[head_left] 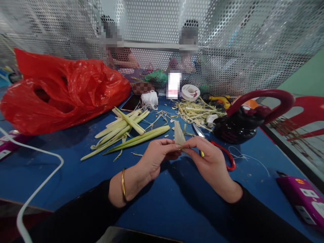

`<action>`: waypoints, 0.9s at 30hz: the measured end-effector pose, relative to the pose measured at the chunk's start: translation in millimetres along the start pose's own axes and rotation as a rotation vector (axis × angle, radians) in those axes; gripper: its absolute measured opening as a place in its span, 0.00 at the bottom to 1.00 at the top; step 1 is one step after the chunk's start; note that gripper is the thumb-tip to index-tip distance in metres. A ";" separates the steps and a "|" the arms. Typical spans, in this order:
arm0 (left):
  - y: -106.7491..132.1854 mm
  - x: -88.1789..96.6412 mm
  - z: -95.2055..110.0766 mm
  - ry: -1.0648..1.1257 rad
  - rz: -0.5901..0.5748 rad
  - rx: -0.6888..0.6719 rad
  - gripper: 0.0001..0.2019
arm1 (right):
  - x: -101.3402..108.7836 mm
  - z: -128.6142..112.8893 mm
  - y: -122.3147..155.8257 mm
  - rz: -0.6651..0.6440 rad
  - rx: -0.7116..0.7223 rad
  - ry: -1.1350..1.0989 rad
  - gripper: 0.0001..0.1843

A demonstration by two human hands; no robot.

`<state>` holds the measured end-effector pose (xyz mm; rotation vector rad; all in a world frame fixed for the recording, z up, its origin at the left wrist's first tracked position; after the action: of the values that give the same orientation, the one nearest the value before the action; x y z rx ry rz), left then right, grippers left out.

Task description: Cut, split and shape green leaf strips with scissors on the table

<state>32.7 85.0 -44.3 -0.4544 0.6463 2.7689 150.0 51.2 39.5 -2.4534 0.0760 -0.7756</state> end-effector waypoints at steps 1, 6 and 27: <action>0.0 -0.1 -0.5 0.000 -0.003 0.004 0.07 | 0.1 -0.8 0.0 0.000 0.004 0.007 0.07; 0.4 0.6 -1.5 -0.010 -0.009 0.024 0.06 | 0.2 1.1 0.4 -0.001 -0.013 0.020 0.05; 2.2 -5.0 -2.8 -0.033 -0.063 0.042 0.08 | 4.9 -20.8 2.6 0.021 0.179 0.242 0.08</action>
<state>37.2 80.9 -44.1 -0.4128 0.6688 2.6922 143.1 37.7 54.8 -2.1789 0.1170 -1.0218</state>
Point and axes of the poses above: each hand's wrist, its own y-axis away from the middle knuckle, its own x-axis out of the back of the hand, z = x × y, the point moved 10 cm from there along -y, towards the middle knuckle, and after that the axes turned 1 degree about y, right-handed, at the moved point
